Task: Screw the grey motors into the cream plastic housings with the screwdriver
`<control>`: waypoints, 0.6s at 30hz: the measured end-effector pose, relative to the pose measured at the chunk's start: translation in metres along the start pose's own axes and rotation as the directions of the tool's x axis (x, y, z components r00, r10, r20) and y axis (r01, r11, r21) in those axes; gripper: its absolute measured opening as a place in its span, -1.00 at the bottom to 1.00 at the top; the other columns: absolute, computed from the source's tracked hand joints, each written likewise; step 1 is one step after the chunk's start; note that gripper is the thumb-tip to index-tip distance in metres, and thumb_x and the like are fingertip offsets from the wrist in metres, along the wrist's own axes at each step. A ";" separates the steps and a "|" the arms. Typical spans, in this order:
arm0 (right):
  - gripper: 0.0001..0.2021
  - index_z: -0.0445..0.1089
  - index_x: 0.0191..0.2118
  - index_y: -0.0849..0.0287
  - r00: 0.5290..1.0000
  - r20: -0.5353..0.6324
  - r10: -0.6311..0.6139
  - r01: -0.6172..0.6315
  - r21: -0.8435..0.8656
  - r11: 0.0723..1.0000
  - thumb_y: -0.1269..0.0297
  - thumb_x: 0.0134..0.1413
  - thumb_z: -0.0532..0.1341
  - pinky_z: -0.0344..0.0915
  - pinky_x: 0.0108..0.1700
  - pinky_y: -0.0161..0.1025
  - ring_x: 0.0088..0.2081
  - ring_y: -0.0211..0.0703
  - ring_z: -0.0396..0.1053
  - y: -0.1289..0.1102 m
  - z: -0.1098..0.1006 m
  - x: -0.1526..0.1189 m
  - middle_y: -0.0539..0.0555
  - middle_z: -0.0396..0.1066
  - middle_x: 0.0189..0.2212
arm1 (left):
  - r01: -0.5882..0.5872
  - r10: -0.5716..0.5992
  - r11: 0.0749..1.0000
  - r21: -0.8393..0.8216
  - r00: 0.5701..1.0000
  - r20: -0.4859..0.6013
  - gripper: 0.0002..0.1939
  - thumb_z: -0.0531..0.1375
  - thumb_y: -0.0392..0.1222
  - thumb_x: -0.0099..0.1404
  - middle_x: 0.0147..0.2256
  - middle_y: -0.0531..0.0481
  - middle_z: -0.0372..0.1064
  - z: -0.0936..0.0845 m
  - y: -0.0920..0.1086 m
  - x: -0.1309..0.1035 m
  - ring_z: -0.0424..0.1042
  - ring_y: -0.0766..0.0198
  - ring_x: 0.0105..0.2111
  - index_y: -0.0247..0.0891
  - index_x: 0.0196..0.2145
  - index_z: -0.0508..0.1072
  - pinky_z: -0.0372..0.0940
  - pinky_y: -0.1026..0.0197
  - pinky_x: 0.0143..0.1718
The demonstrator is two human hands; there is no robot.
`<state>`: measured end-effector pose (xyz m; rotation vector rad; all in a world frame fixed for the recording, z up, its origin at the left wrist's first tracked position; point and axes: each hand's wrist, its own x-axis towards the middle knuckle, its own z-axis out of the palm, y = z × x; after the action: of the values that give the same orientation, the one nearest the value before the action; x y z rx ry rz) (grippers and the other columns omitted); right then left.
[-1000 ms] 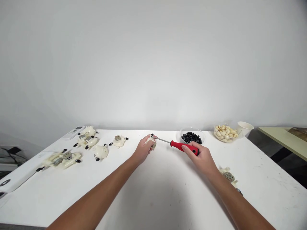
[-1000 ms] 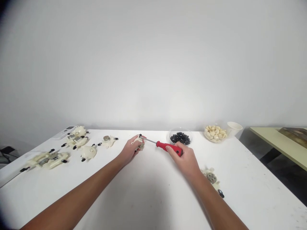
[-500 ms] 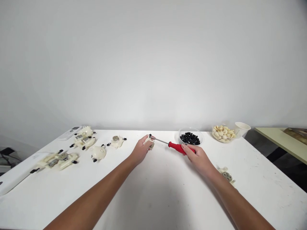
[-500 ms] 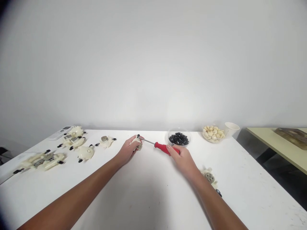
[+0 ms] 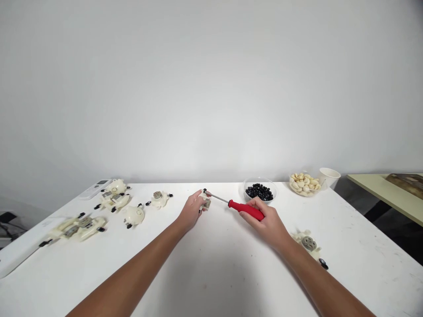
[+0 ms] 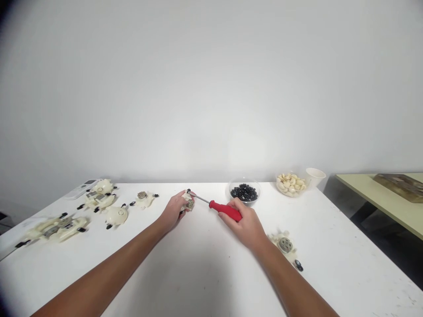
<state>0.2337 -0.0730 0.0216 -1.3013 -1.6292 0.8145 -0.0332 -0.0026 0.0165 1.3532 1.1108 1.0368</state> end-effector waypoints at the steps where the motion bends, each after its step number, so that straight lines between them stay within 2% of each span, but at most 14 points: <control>1: -0.64 0.32 -0.33 0.09 0.998 0.002 0.062 -0.062 0.065 0.996 -0.12 0.22 0.27 0.06 -0.43 -0.29 -0.50 -0.21 0.15 0.002 0.001 0.001 -0.08 0.27 -0.53 | -0.014 0.014 1.000 0.002 1.000 0.008 -0.70 0.14 -0.16 0.15 -0.43 0.04 0.26 0.000 0.000 0.000 0.14 0.31 -0.49 -0.26 -0.16 0.47 -0.06 0.30 -0.54; 4: -0.51 0.20 -0.48 0.09 0.969 0.081 0.233 -0.246 0.248 0.937 -0.21 0.21 0.23 -0.09 -0.53 -0.30 -0.59 -0.28 -0.01 0.006 0.004 0.007 -0.13 0.10 -0.65 | -0.048 0.048 0.999 -0.005 0.999 0.020 -0.67 0.14 -0.20 0.12 -0.41 0.04 0.27 0.001 -0.002 -0.001 0.14 0.30 -0.48 -0.25 -0.13 0.46 -0.02 0.30 -0.51; 6: -0.49 0.15 -0.51 0.09 0.958 0.111 0.264 -0.285 0.298 0.911 -0.22 0.20 0.23 -0.13 -0.54 -0.30 -0.61 -0.30 -0.06 0.007 0.005 0.010 -0.15 0.05 -0.67 | -0.071 0.071 0.997 -0.005 0.997 0.029 -0.69 0.14 -0.20 0.13 -0.40 0.04 0.28 0.000 -0.004 0.001 0.17 0.30 -0.45 -0.25 -0.14 0.46 0.03 0.30 -0.48; 8: -0.54 0.19 -0.47 0.10 0.967 0.072 0.244 -0.255 0.284 0.924 -0.16 0.19 0.26 -0.08 -0.52 -0.32 -0.58 -0.30 0.01 0.006 0.004 0.011 -0.14 0.10 -0.62 | -0.073 0.073 0.997 0.003 0.997 0.027 -0.71 0.15 -0.18 0.17 -0.40 0.04 0.28 -0.001 -0.006 0.003 0.19 0.30 -0.45 -0.24 -0.15 0.46 0.06 0.30 -0.46; 10: -0.68 0.31 -0.28 0.08 0.966 0.147 0.214 -0.244 0.238 0.940 -0.06 0.16 0.32 0.03 -0.47 -0.34 -0.52 -0.26 0.15 0.004 0.003 0.009 -0.12 0.27 -0.52 | -0.032 0.032 0.999 0.014 0.999 -0.007 -0.71 0.15 -0.13 0.20 -0.40 0.05 0.28 -0.003 -0.007 0.006 0.17 0.31 -0.48 -0.23 -0.13 0.48 0.01 0.31 -0.51; 12: -0.70 0.33 -0.15 0.04 0.971 0.186 0.151 -0.181 0.157 0.971 0.03 0.13 0.36 0.13 -0.41 -0.32 -0.46 -0.22 0.25 0.002 0.003 0.006 -0.10 0.38 -0.43 | 0.014 -0.013 1.000 0.020 0.999 -0.050 -0.70 0.16 -0.08 0.23 -0.40 0.05 0.28 -0.004 -0.007 0.008 0.16 0.32 -0.50 -0.22 -0.12 0.49 -0.05 0.32 -0.55; 15: -0.74 0.40 -0.10 0.04 0.995 0.104 -0.007 0.010 -0.030 0.999 0.04 0.18 0.32 0.23 -0.29 -0.24 -0.36 -0.12 0.35 0.000 0.003 0.001 -0.01 0.48 -0.31 | 0.045 -0.043 0.998 0.032 0.996 -0.084 -0.71 0.18 -0.02 0.23 -0.44 0.07 0.25 -0.005 -0.003 0.008 0.17 0.32 -0.51 -0.23 -0.17 0.50 -0.04 0.33 -0.56; 18: -0.70 0.45 -0.04 0.02 0.997 0.022 -0.072 0.074 -0.110 0.991 0.03 0.18 0.30 0.25 -0.27 -0.20 -0.37 -0.09 0.36 0.000 0.006 -0.002 0.03 0.52 -0.29 | 0.004 -0.001 0.998 0.061 0.998 -0.058 -0.75 0.17 -0.04 0.22 -0.47 0.06 0.24 -0.004 0.000 0.006 0.18 0.31 -0.51 -0.26 -0.26 0.50 0.05 0.31 -0.53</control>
<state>0.2284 -0.0752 0.0189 -1.3058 -1.7474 0.7017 -0.0363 0.0043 0.0164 1.3774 1.1953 1.0530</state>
